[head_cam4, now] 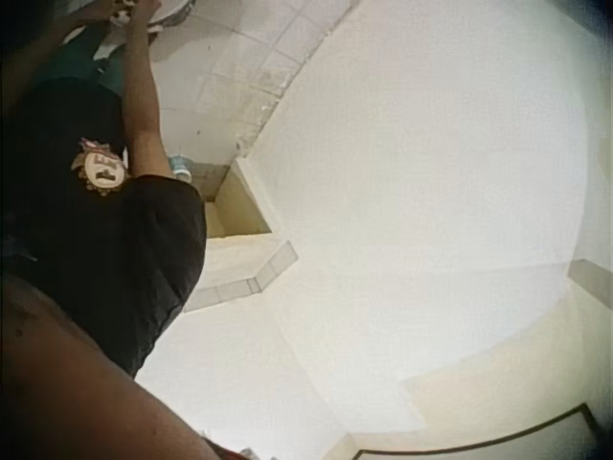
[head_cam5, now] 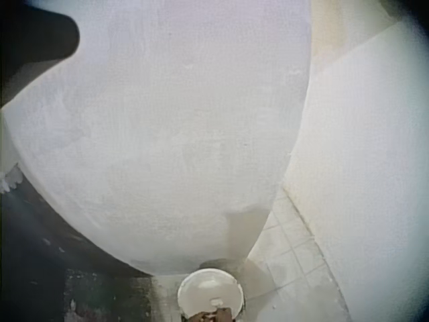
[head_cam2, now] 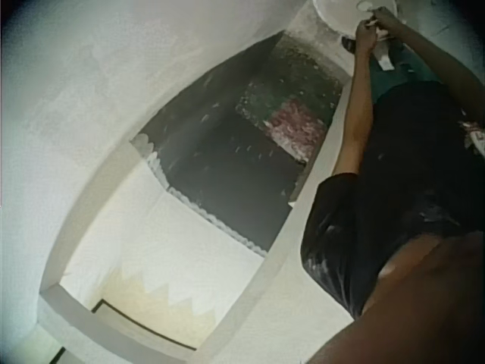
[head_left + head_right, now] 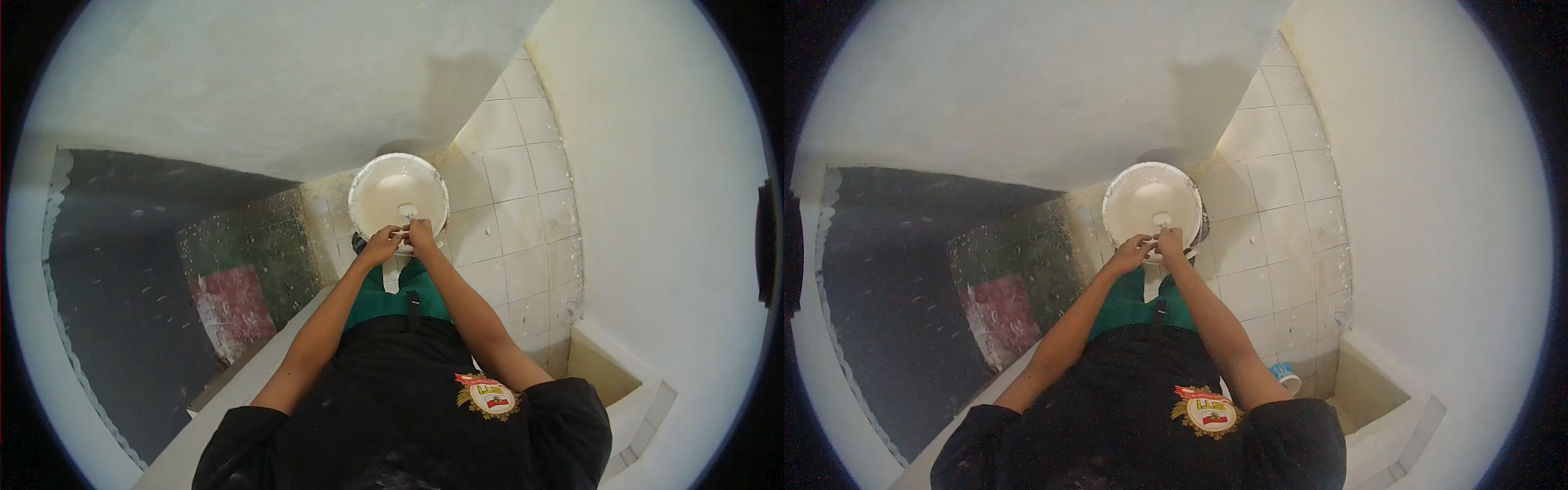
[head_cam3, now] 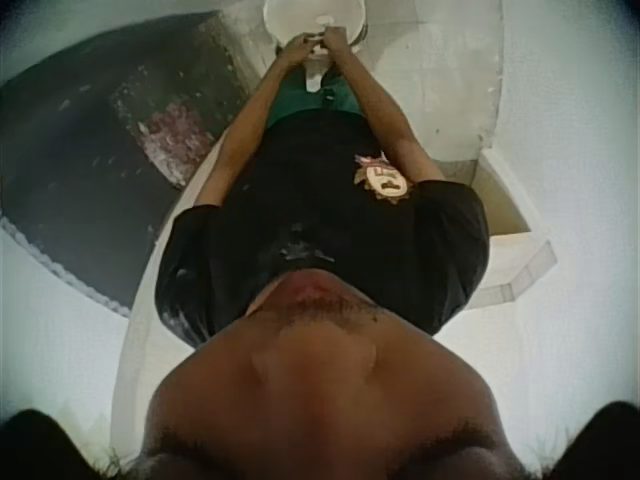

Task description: The person paints a white wall using a paint brush and a bucket of white paint.

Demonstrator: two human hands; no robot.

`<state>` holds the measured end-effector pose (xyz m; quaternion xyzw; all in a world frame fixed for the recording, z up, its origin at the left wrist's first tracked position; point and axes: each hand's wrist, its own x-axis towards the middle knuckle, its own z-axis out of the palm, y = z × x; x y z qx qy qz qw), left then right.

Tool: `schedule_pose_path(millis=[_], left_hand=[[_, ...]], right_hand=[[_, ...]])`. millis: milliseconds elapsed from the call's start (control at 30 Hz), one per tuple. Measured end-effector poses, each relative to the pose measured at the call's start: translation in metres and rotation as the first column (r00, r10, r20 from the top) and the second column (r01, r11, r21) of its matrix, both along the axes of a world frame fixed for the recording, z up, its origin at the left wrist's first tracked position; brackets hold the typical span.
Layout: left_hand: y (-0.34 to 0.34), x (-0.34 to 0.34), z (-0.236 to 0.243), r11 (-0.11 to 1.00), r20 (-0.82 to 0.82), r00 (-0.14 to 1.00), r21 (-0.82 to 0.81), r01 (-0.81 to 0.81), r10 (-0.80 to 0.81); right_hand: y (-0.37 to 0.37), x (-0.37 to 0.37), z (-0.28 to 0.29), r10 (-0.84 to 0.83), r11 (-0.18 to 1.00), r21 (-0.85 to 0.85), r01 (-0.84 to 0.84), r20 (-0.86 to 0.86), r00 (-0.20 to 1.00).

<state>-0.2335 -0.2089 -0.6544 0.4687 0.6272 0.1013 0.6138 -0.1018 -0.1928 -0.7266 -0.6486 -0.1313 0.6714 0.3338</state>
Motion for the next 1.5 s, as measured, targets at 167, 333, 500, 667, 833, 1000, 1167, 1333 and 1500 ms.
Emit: schedule_pose_path(millis=[167, 333, 500, 667, 833, 1000, 1167, 1333, 1500], left_hand=[[-0.004, 0.016, -0.024, 0.991, 0.133, 0.984, 0.055, -0.125, 0.117], [-0.007, 0.002, -0.007, 0.96, 0.145, 0.949, -0.021, -0.278, 0.278], [-0.005, 0.002, 0.003, 0.913, 0.209, 0.889, -0.086, -0.398, 0.407], [-0.005, 0.006, 0.004, 0.896, 0.256, 0.861, -0.2, -0.397, 0.439], [-0.001, 0.011, 0.005, 0.892, 0.216, 0.875, -0.247, -0.379, 0.432], [0.006, 0.015, 0.003, 0.9, 0.26, 0.87, -0.242, -0.362, 0.419], [0.011, 0.01, 0.003, 0.88, 0.264, 0.844, -0.228, -0.415, 0.467], [0.004, 0.005, 0.008, 0.878, 0.247, 0.849, -0.237, -0.415, 0.468], [-0.006, -0.003, 0.002, 0.849, 0.217, 0.829, -0.26, -0.459, 0.515]], right_hand=[[0.026, 0.022, -0.058, 0.027, 0.998, -0.057, -0.023, 0.063, 0.998], [0.035, 0.01, -0.065, 0.055, 0.994, -0.094, -0.064, -0.089, 0.995], [0.027, 0.004, -0.036, -0.056, 0.985, -0.169, 0.034, -0.126, 0.99], [0.001, 0.037, -0.008, -0.15, 0.95, -0.311, 0.022, -0.394, 0.907], [0.0, 0.043, 0.019, -0.019, 0.934, -0.344, -0.1, -0.329, 0.944], [0.009, 0.035, 0.032, 0.012, 0.929, -0.33, -0.165, -0.42, 0.907], [0.038, 0.035, 0.016, 0.104, 0.925, -0.274, -0.263, -0.482, 0.87], [0.04, 0.028, 0.005, -0.006, 0.915, -0.361, -0.18, -0.458, 0.889], [0.037, 0.031, 0.007, -0.042, 0.915, -0.357, -0.19, -0.55, 0.834]])
